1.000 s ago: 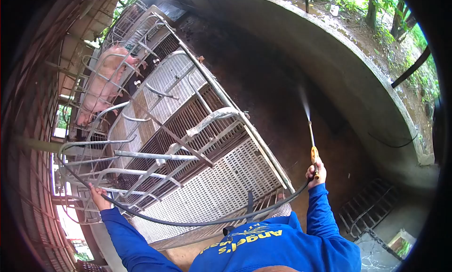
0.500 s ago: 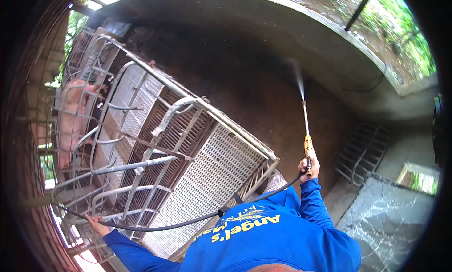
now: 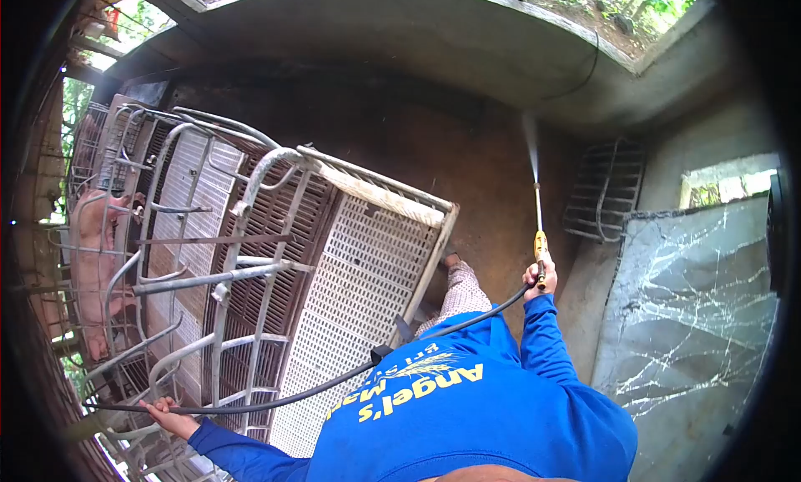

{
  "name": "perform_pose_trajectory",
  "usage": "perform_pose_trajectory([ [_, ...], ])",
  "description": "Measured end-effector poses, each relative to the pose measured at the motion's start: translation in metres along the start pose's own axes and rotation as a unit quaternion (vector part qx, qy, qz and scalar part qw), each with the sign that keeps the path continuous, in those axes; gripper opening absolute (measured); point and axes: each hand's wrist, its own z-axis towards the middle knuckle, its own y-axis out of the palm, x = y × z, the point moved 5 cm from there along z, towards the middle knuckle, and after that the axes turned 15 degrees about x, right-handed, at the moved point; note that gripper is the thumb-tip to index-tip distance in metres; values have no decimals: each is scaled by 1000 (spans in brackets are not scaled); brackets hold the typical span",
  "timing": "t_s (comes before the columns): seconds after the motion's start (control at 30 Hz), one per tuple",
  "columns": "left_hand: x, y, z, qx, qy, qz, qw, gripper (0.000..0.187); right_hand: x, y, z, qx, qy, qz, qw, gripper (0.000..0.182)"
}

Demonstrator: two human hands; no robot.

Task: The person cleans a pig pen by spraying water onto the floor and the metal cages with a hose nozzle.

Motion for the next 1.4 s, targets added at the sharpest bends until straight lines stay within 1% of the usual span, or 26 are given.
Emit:
perform_pose_trajectory([
  [0.1, 1, -17, -8, -5, 1, -2, 1000, 34, 10, -37, 1, 13, 36, -18, 999, 21],
  [0.17, 1, -28, -12, 9, 0, -7, 1000, 34, 19, -55, 10, -10, 63, -38, 997, 31],
  [0.2, 5, -30, -20, 12, -3, -6, 1000, 33, 20, -56, 7, -22, 78, -44, 996, 29],
  [0.27, -2, -50, -8, -6, -6, -9, 1000, 31, 21, -55, 3, -51, 98, -78, 991, 24],
  [0.3, -1, -57, -6, -14, -6, -9, 1000, 30, 22, -54, 5, -80, 106, -83, 988, 21],
  [0.4, 3, -78, -8, -6, 4, 9, 1000, 31, 23, -51, 9, -111, 158, -130, 972, 21],
  [0.5, 7, -87, -14, 12, 9, 28, 999, 31, 29, -57, 19, -119, 195, -169, 959, 21],
  [0.63, 4, -87, -6, 18, 8, 34, 999, 31, 33, -58, 23, -145, 245, -160, 945, 20],
  [0.67, 1, -85, -3, 19, 5, 30, 999, 31, 31, -55, 23, -138, 227, -167, 949, 19],
  [0.7, 4, -80, -9, 24, 3, 25, 999, 31, 28, -49, 22, -151, 212, -144, 955, 20],
  [0.77, 14, -70, -23, 40, -1, 16, 999, 32, 24, -40, 25, -147, 183, -115, 965, 20],
  [0.8, 14, -69, -19, 37, -12, 19, 999, 32, 21, -34, 25, -155, 181, -114, 965, 21],
  [0.9, 20, -68, -27, 17, 20, 30, 999, 31, 17, -19, 23, -161, 208, -170, 950, 22],
  [0.93, 21, -68, -29, 36, 14, 47, 998, 34, 20, -13, 26, -200, 231, -168, 937, 22],
  [1.03, 19, -72, -31, 14, 15, 29, 999, 30, 17, 9, 35, -220, 249, -168, 928, 22],
  [1.07, 20, -72, -35, 6, 19, 36, 999, 29, 18, 16, 44, -222, 259, -147, 928, 22],
  [1.1, 22, -72, -37, 10, 20, 40, 999, 29, 15, 28, 44, -222, 239, -133, 936, 22],
  [1.17, 23, -72, -45, 21, 19, 50, 998, 29, 7, 43, 44, -187, 208, -136, 950, 21],
  [1.2, 32, -66, -65, 62, 8, 46, 997, 29, 5, 52, 47, -203, 195, -149, 948, 21],
  [1.3, 31, -81, -39, 52, 14, 35, 998, 25, -2, 78, 52, -269, 261, -211, 903, 21],
  [1.33, 35, -83, -35, 40, 26, 31, 998, 20, -1, 88, 60, -278, 292, -229, 886, 21],
  [1.37, 37, -79, -33, 26, 19, 27, 999, 20, -2, 100, 69, -286, 314, -242, 872, 21],
  [1.4, 43, -73, -40, 15, 12, 24, 1000, 19, -6, 117, 74, -292, 315, -246, 869, 21],
])
